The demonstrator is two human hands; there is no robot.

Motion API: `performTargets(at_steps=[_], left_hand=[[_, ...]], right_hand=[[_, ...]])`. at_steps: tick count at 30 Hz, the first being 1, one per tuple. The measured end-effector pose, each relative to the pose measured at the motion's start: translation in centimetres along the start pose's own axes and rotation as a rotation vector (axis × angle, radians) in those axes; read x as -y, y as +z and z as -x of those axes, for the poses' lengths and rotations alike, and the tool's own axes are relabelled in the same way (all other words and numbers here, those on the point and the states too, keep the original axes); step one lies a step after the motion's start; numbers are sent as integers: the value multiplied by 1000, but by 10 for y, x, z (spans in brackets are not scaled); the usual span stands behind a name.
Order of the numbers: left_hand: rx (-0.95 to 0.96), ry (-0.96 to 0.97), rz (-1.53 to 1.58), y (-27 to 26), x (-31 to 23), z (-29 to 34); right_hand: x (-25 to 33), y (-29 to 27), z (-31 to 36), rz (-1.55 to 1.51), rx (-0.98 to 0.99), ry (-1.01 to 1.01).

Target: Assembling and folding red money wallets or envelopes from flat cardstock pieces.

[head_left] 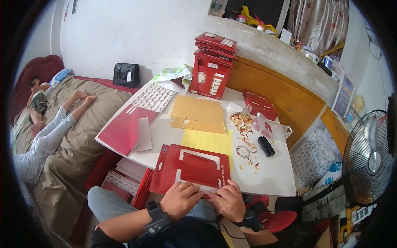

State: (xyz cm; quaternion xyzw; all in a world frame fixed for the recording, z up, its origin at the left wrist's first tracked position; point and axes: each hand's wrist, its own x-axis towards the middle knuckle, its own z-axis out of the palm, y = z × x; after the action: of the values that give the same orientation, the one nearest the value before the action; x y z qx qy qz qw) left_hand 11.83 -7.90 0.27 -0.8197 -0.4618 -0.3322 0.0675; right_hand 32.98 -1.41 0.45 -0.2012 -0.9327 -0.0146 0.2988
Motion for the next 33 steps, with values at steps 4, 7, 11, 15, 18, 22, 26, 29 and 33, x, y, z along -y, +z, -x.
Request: performTargets(at_steps=[4, 7, 11, 15, 18, 22, 26, 29, 33], left_hand=[[-113, -47, -130, -48, -10, 14], [-5, -490, 20, -67, 10, 51], [187, -1085, 1116, -82, 28, 64], [126, -1239, 1741, -62, 24, 58], [213, -1238, 2006, -47, 30, 64], [208, -1254, 2238, -37, 22, 64], [142, -1410, 2279, -38, 8, 61], [88, -1349, 2415, -32, 3, 65], [184, -1370, 2495, -24, -1, 72]], right_hand=[[-13, 3, 10, -54, -60, 39], [-17, 8, 14, -84, -121, 6], [-19, 7, 16, -72, -111, -45], [-18, 8, 19, -63, -96, -72], [-15, 7, 20, -94, -84, -80], [-16, 3, 22, -89, -38, -61], [-9, -5, 17, -15, 89, -74], [-5, 0, 18, 23, 120, -99], [5, 5, 11, 22, 123, -208]])
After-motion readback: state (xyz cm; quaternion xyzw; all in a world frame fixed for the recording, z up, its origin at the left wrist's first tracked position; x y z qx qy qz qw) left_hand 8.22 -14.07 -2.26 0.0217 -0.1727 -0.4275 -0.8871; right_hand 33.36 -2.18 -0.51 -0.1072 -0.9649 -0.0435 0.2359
